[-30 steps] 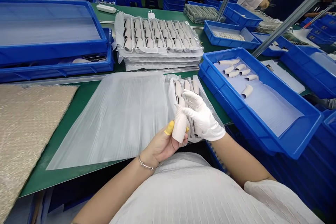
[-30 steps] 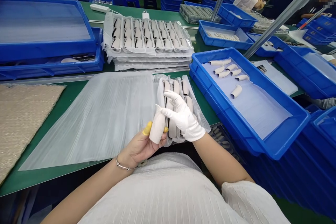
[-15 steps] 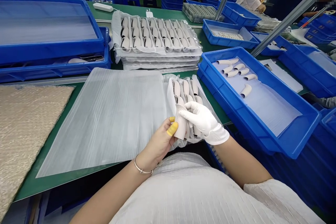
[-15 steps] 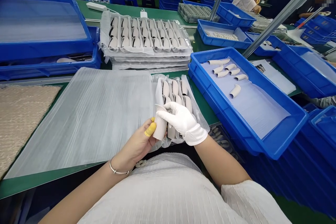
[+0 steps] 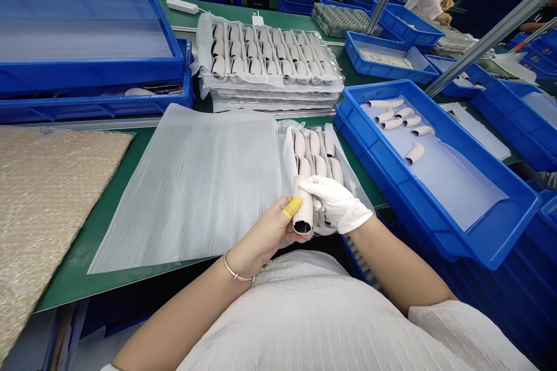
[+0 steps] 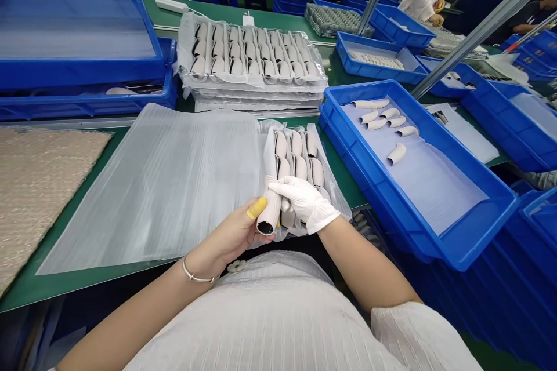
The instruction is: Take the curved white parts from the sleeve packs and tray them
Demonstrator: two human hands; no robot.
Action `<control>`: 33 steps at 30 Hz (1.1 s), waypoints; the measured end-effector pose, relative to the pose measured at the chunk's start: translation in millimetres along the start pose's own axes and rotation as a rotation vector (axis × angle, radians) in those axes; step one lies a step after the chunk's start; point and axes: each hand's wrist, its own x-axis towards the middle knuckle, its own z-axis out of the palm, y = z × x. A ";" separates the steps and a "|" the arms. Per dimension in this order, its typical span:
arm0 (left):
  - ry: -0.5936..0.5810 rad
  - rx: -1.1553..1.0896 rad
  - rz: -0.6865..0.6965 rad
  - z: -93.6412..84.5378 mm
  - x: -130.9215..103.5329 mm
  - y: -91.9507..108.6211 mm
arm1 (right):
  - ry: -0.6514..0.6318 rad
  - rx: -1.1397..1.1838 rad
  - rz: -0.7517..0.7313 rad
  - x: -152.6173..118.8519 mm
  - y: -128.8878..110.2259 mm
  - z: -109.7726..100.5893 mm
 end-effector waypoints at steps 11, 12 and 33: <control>0.142 0.324 0.224 -28.2 12.9 0.5 | -0.114 -0.306 -0.007 26.5 -34.9 14.7; 0.156 0.305 0.243 -33.1 13.4 -1.3 | -0.091 -0.338 -0.014 37.3 -39.4 14.3; 0.140 0.129 0.357 -62.1 8.5 -24.6 | 0.296 -1.455 0.085 228.5 -80.5 15.4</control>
